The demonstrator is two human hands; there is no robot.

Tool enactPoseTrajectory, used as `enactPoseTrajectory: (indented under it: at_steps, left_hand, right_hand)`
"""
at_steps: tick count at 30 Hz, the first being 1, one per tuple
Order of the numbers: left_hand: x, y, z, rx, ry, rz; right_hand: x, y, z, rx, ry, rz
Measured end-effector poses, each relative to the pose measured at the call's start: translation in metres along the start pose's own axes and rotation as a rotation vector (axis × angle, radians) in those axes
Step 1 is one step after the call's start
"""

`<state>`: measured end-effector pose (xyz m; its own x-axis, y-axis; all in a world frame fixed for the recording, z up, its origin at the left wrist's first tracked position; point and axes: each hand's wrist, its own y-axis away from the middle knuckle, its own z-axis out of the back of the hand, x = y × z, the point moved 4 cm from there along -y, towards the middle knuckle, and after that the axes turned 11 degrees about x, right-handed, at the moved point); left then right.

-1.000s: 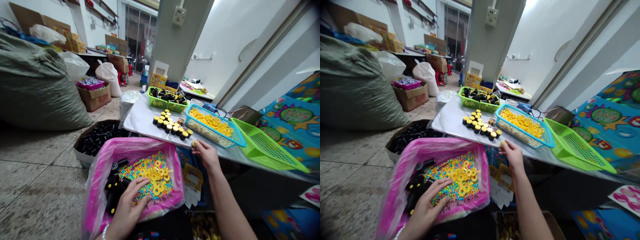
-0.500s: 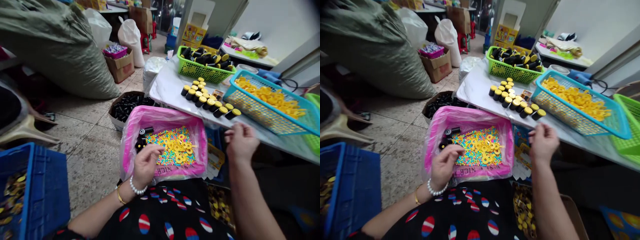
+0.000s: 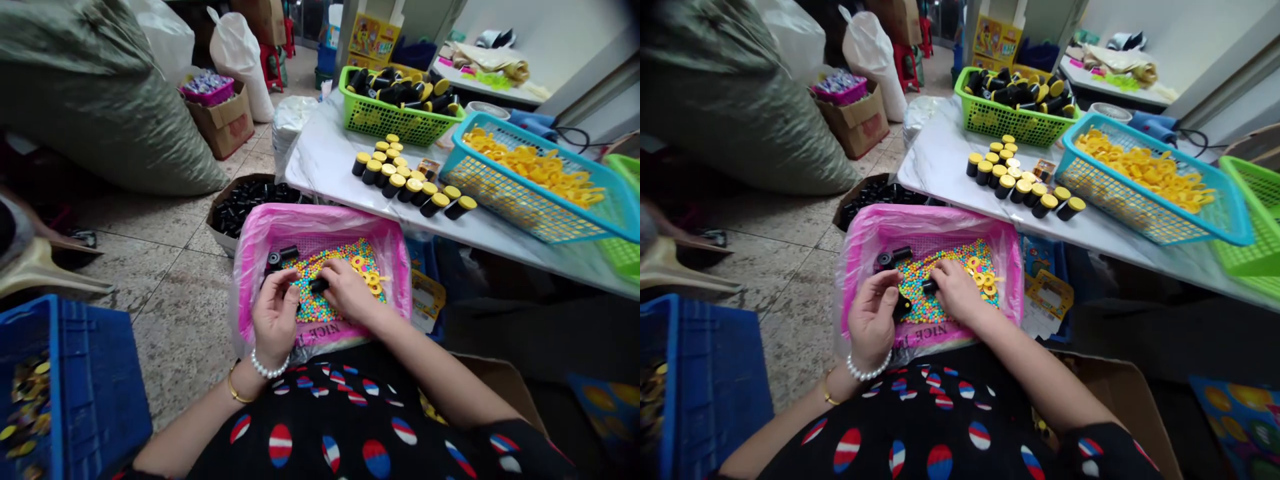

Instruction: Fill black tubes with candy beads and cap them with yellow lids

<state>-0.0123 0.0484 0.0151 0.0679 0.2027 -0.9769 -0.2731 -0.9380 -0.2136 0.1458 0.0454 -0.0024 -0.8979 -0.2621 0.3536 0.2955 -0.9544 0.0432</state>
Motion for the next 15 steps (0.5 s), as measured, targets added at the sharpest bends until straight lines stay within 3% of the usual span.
enactPoseTrajectory:
  at_steps: [3,6,8,11,15]
  left_hand:
    - [0.000,-0.001,-0.007,0.086,0.023,0.030]
    - [0.000,-0.001,-0.011,0.128,0.025,0.038]
    - [0.000,0.001,-0.010,0.122,0.017,0.036]
    - [0.000,0.003,-0.008,0.162,-0.040,0.023]
    - [-0.006,0.004,-0.021,0.382,-0.297,-0.057]
  right_hand:
    - [-0.005,0.013,0.001,0.103,0.166,0.099]
    - [0.001,0.021,-0.007,0.210,0.102,0.222]
    - [0.000,0.024,-0.008,0.169,-0.095,0.200]
    - [-0.013,0.033,-0.003,0.008,-0.453,0.040]
    - [-0.019,0.049,-0.001,-0.135,-0.886,-0.119]
